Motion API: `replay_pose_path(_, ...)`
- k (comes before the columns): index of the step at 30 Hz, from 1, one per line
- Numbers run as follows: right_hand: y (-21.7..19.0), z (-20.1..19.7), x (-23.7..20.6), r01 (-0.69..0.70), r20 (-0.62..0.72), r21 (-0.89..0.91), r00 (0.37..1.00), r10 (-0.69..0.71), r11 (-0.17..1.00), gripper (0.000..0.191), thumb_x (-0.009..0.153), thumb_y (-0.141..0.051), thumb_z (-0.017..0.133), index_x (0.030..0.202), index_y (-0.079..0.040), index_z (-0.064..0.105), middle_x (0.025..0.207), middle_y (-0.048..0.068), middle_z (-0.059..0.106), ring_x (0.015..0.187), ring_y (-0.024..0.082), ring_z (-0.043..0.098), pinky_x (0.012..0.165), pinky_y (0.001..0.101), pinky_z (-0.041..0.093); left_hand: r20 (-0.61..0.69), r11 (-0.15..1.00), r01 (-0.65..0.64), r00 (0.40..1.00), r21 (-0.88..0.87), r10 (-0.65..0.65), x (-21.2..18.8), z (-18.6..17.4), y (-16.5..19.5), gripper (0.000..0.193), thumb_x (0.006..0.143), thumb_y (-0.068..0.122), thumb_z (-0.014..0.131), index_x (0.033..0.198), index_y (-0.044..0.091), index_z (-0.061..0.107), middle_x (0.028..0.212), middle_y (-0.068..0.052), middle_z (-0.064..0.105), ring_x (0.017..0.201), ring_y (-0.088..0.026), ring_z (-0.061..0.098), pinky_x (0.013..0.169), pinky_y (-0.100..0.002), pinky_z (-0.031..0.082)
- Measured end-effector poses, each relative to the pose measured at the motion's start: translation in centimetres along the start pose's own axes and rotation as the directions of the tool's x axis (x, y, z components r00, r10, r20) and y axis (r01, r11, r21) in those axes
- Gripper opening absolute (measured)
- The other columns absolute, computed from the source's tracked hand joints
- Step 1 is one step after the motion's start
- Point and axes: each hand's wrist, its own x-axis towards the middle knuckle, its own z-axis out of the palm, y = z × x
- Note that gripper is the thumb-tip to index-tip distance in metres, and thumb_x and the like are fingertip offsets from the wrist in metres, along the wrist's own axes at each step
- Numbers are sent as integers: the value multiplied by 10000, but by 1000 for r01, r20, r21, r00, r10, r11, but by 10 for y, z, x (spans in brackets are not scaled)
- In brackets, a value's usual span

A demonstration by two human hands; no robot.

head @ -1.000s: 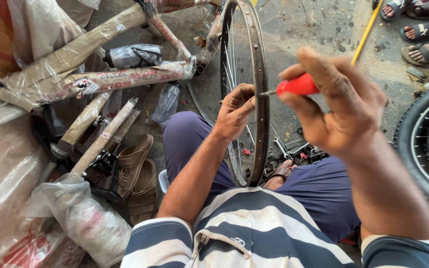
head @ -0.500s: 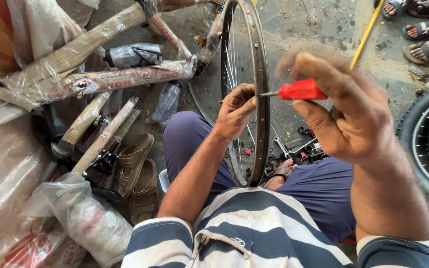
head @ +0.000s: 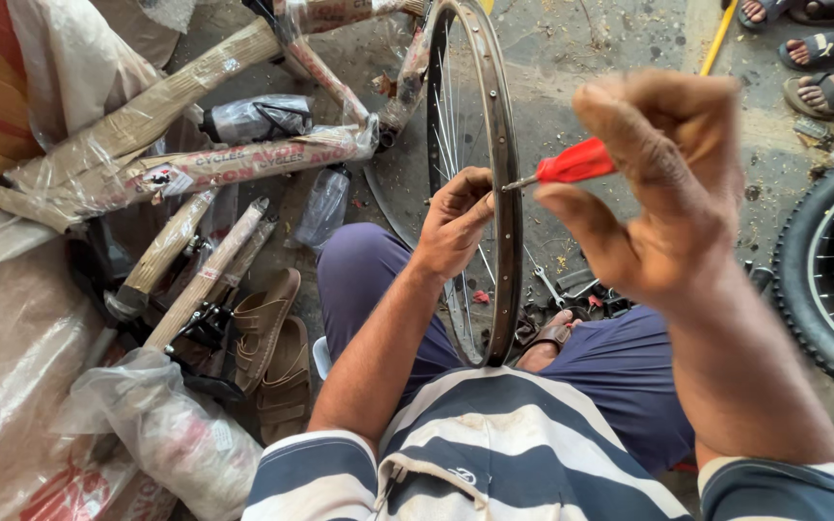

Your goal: The person sits on the ground lacing a bicycle wheel, threading spokes through the rim hub and tightening them. They use a screwdriver and pliers on the rim and spokes, turn the rim while working, and wipe or press the spokes with a cloth as they continue lacing.

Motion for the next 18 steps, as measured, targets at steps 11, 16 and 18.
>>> replay_pose_path(11, 5, -6, -11, -86, 126, 246, 990, 56, 965, 464, 986, -189, 802, 1394, -77, 609, 1111, 95, 711, 1004, 181, 719, 791, 285, 580, -3, 1000, 9, 1000, -29, -9, 3, 1, -2, 220, 1065, 118, 678, 1255, 14, 646, 1120, -18, 673, 1052, -92, 619, 944, -273, 509)
replay_pose_path(16, 7, -3, -7, -34, 15, -41, 999, 34, 999, 663, 787, -378, 914, 1327, -62, 694, 904, 74, 652, 860, 208, 575, 669, 354, 476, -15, 999, 45, 999, 21, -44, 4, 1, -6, 223, 1047, 119, 674, 1240, 14, 636, 1132, -22, 679, 1077, -97, 627, 973, -274, 511)
replay_pose_path(18, 7, -5, -6, -42, 38, 23, 998, 41, 999, 622, 812, -321, 901, 1317, -35, 676, 955, 81, 683, 895, 188, 623, 694, 339, 519, -11, 999, 24, 1000, 22, -24, 5, 1, -6, 216, 1066, 114, 673, 1251, 10, 641, 1124, -17, 673, 1065, -91, 617, 961, -268, 504)
